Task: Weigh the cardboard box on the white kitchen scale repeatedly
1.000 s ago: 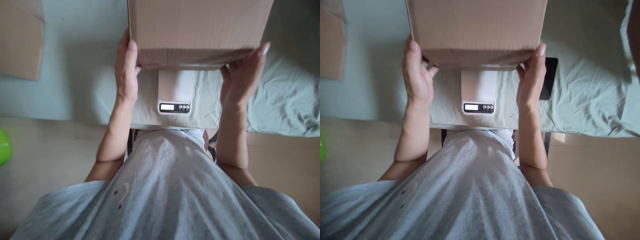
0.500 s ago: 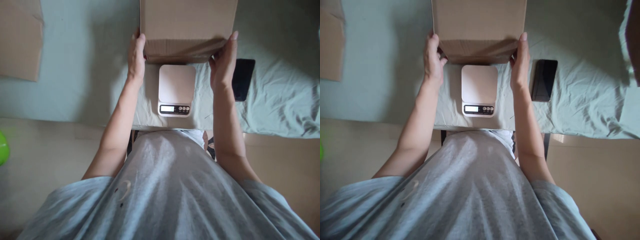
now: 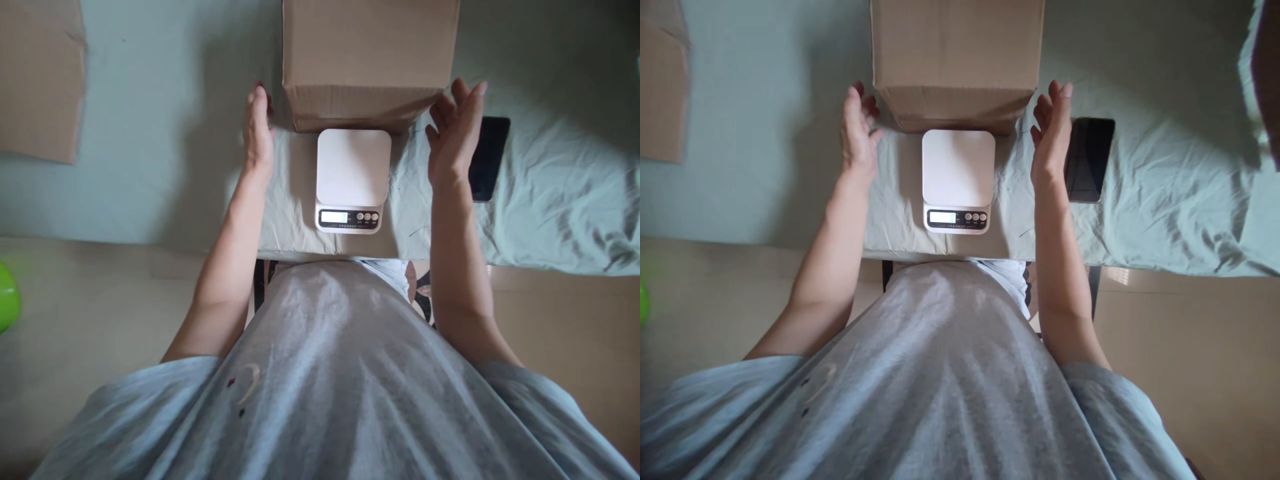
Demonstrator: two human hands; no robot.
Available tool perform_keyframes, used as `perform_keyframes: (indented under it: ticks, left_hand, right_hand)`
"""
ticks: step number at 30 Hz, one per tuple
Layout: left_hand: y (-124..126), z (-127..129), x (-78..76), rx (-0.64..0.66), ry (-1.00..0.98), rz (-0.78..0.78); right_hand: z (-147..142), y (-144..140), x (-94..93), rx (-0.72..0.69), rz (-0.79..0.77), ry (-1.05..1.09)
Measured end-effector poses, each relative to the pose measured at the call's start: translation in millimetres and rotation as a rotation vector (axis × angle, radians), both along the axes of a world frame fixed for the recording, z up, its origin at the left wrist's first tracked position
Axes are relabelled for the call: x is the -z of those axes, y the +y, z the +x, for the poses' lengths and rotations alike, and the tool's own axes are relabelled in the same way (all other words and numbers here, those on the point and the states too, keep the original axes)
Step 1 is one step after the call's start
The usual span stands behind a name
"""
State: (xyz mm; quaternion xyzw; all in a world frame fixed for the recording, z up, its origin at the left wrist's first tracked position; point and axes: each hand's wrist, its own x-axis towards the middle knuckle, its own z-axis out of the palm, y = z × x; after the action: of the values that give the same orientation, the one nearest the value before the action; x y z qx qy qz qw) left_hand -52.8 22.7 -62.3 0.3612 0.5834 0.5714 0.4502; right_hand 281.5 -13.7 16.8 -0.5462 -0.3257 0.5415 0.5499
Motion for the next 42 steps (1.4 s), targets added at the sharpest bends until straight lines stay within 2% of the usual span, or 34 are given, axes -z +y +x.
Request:
perform_keyframes:
  ticks: [3,8,14,18,21,23,26,30,34,39,42]
  left_hand:
    - [-2,-1,-19.3,-0.020,-0.053,-0.229]
    - [-8,14,-58.7,-0.046,-0.068,-0.338]
    - [-12,40,-79.3,0.028,-0.062,-0.313]
    - [-10,55,-90.5,0.092,-0.006,-0.282]
    - [-12,56,-104.1,0.118,0.011,-0.217]
    - [-21,53,-114.6,0.168,0.037,-0.168]
    - [-48,47,-127.2,0.234,0.058,-0.115]
    - [-95,46,-132.4,0.237,0.024,0.041]
    - [-132,50,-125.8,0.212,0.061,0.033]
    - [-157,52,-115.1,0.169,0.087,0.022]
    - [-165,51,-110.9,0.184,0.104,0.019]
  right_hand:
    - [3,2,2.7,0.013,-0.016,0.014]
    - [3,7,8.6,-0.018,0.012,0.009]
    - [-12,13,3.8,-0.118,0.073,0.011]
    - [-27,14,-17.6,-0.086,0.032,0.070]
    - [-26,9,-37.1,-0.038,0.084,0.100]
    - [-21,-1,-47.1,-0.033,0.152,0.085]
    - [-14,-25,-54.0,-0.021,0.239,0.009]
    - [-14,-63,-49.2,0.036,0.286,-0.048]
    - [-18,-93,-40.8,0.055,0.270,-0.099]
    - [-21,-119,-39.5,0.010,0.197,-0.241]
    - [-22,-129,-37.4,0.019,0.187,-0.246]
